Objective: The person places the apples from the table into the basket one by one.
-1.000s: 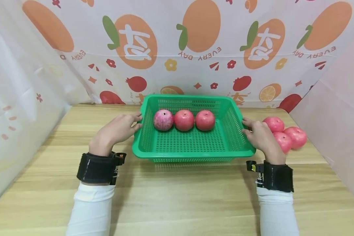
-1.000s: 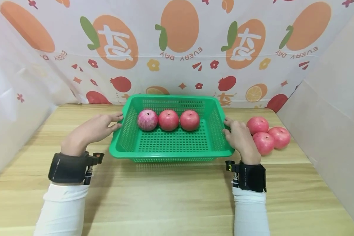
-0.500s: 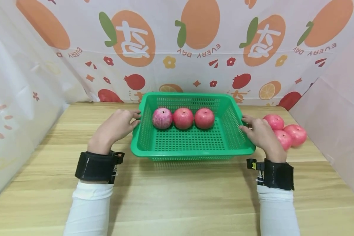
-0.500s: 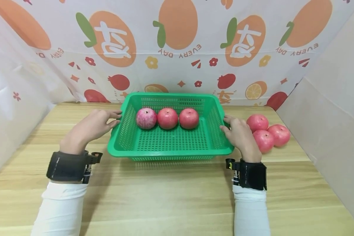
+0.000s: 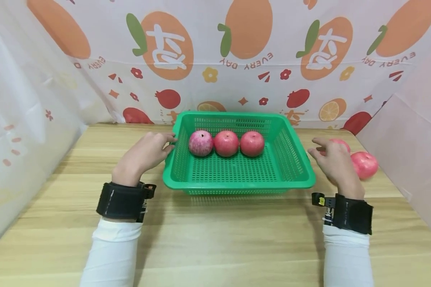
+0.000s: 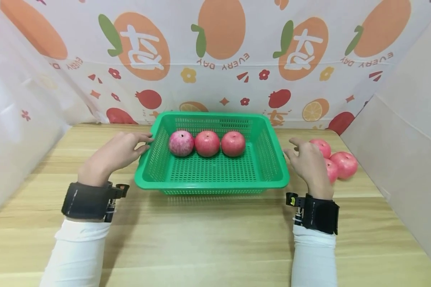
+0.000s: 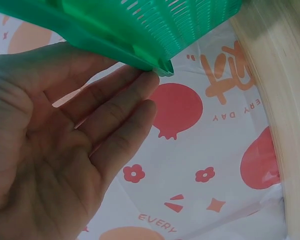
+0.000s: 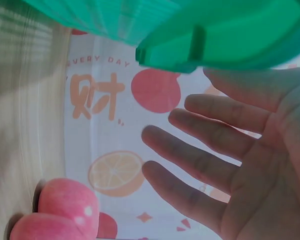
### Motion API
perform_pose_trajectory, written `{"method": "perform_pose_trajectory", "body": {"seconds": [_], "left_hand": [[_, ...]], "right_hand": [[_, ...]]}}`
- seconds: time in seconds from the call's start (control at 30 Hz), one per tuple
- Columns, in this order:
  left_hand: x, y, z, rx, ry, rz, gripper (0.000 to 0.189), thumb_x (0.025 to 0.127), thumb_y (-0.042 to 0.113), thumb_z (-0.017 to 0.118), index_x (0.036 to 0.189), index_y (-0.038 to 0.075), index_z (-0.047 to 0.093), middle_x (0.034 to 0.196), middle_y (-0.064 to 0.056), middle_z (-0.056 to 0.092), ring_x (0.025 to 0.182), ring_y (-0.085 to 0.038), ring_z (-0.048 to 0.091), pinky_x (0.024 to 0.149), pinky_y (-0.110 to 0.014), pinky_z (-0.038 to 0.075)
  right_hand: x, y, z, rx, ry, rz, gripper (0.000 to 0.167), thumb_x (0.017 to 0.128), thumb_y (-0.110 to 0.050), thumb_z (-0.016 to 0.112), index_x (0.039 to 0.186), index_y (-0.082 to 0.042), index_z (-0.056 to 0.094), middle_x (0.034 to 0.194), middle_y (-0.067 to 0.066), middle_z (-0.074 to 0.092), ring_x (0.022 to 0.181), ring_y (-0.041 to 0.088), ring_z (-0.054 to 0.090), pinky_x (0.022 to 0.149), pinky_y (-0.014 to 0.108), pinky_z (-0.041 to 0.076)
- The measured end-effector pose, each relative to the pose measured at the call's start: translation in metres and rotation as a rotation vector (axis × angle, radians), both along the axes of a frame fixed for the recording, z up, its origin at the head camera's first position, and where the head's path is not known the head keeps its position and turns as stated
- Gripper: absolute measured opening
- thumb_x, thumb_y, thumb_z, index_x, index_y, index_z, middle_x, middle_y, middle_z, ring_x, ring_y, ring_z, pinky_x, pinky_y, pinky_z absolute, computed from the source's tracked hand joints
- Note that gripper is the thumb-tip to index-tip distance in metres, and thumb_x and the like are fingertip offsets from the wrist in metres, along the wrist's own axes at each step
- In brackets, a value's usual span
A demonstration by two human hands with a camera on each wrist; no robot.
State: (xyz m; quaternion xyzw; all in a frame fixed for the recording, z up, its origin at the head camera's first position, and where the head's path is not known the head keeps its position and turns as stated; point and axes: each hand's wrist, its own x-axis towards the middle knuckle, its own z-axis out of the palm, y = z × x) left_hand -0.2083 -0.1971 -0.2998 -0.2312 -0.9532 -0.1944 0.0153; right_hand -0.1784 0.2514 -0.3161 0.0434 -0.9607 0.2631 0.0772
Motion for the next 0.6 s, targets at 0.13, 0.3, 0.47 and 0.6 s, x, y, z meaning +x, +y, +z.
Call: {"method": "perform_pose_trajectory", "body": {"seconds": [0.13,0.3,0.47,0.6], "left_hand": [[0.001,-0.001,-0.002,0.001,-0.008,0.000,0.031,0.099,0.000,0.060,0.126,-0.015,0.062,0.134,-0.032,0.058,0.126,-0.048,0.054,0.102,-0.058,0.045],[0.000,-0.001,-0.001,0.000,-0.012,-0.010,0.032,0.099,0.000,0.060,0.127,-0.016,0.062,0.135,-0.032,0.057,0.127,-0.048,0.053,0.102,-0.057,0.045],[0.000,-0.001,-0.001,0.011,-0.016,-0.018,0.032,0.100,0.000,0.060,0.127,-0.016,0.062,0.135,-0.033,0.056,0.127,-0.049,0.053,0.101,-0.057,0.046],[0.000,-0.003,-0.002,0.025,-0.025,-0.022,0.032,0.100,0.000,0.059,0.127,-0.017,0.061,0.137,-0.033,0.055,0.128,-0.049,0.051,0.100,-0.057,0.047]], "right_hand": [[0.001,0.005,-0.004,0.021,0.072,-0.062,0.044,0.101,-0.013,0.061,0.136,0.013,0.055,0.119,0.038,0.062,0.103,0.054,0.060,0.090,0.066,0.048],[0.001,0.009,-0.007,0.026,0.104,-0.114,0.044,0.101,-0.014,0.061,0.135,0.013,0.056,0.121,0.037,0.061,0.066,0.045,0.051,0.065,0.052,0.046],[0.001,0.012,-0.006,0.013,0.064,-0.150,0.046,0.101,-0.015,0.060,0.138,0.012,0.053,0.134,0.038,0.053,0.098,0.053,0.056,0.092,0.068,0.045],[0.001,0.017,-0.005,0.001,0.024,-0.192,0.049,0.101,-0.018,0.061,0.140,0.011,0.052,0.135,0.038,0.052,0.122,0.057,0.045,0.097,0.072,0.039]]}}
